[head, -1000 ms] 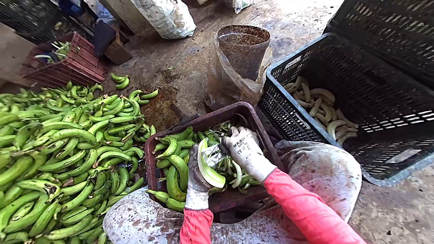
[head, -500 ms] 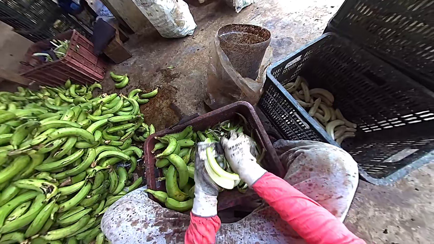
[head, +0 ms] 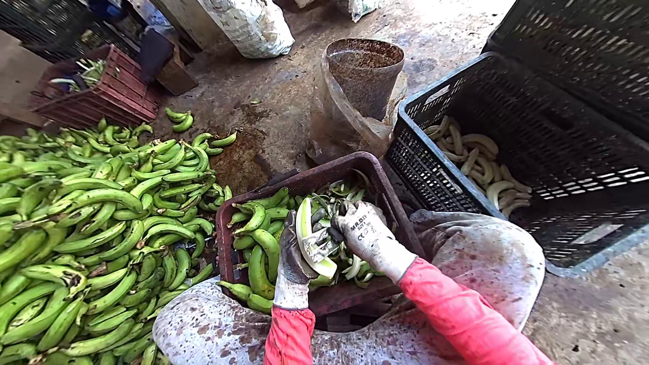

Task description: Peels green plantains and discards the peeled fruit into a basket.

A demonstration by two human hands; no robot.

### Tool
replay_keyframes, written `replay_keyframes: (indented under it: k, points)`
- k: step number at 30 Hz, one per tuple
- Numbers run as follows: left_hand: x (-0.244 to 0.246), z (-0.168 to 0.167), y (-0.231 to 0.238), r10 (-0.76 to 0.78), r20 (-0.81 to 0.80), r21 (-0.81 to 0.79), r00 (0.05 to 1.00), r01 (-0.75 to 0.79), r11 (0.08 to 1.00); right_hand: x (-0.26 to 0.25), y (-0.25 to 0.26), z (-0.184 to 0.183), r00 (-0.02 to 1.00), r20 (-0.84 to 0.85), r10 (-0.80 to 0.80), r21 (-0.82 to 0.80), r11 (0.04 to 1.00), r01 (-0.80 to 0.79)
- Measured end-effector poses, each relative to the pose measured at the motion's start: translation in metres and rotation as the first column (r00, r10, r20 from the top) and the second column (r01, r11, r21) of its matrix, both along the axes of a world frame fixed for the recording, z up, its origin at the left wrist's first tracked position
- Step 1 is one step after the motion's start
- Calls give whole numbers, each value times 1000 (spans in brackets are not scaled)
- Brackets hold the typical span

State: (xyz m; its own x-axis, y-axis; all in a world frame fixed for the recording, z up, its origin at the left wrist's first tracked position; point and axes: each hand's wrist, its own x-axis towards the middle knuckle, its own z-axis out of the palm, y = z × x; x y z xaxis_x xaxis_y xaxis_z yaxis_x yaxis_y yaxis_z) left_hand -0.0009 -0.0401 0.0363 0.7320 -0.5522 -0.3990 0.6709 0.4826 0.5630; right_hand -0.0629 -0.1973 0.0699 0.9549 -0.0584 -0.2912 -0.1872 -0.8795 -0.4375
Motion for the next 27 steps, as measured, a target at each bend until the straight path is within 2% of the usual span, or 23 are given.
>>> replay_keyframes:
  k: [3, 5, 8, 12, 14, 16, 17, 18, 21, 23, 25, 27]
  points:
    - [14, -2, 7, -20, -13, -37, 1000, 20, 999, 0, 8, 10, 990, -44, 133, -20, 991, -134]
    - [25, -1, 12, -33, -17, -80, 999, 31, 996, -2, 8, 15, 986, -20, 166, -25, 986, -166]
    - [32, 6, 14, -12, -17, -28, 1000, 11, 1000, -1, 8, 14, 987, -24, 159, -63, 985, -160]
    - [9, 13, -3, 25, 74, 86, 997, -31, 996, 5, 12, 23, 998, -59, 27, -50, 998, -30]
    - [-10, 16, -18, 84, 63, 60, 994, -88, 994, 5, 15, 20, 995, 43, -92, -75, 993, 95]
    - [-28, 20, -32, 134, 20, 73, 991, -136, 988, 9, 15, 4, 945, 173, -279, -73, 953, 295]
    - [-35, 18, -36, 137, -6, 75, 991, -136, 988, 14, 10, -4, 918, 183, -352, -86, 924, 372]
    - [-39, 15, -37, 122, -31, 76, 992, -119, 990, 20, 1, -12, 898, 158, -410, -117, 896, 429]
    - [-41, 2, -26, 85, -64, 152, 994, -75, 986, 29, -34, -11, 846, -128, -518, -143, 853, 501]
    - [-30, -3, -17, 175, -72, 330, 982, -143, 933, 25, -48, -9, 795, -255, -551, -120, 834, 539]
    - [-14, -14, -4, 234, -46, 481, 971, -184, 857, 18, -53, -9, 776, -314, -547, -90, 831, 549]
    - [-1, -23, 4, 273, -48, 541, 961, -205, 816, 10, -51, -9, 775, -368, -514, -46, 842, 537]
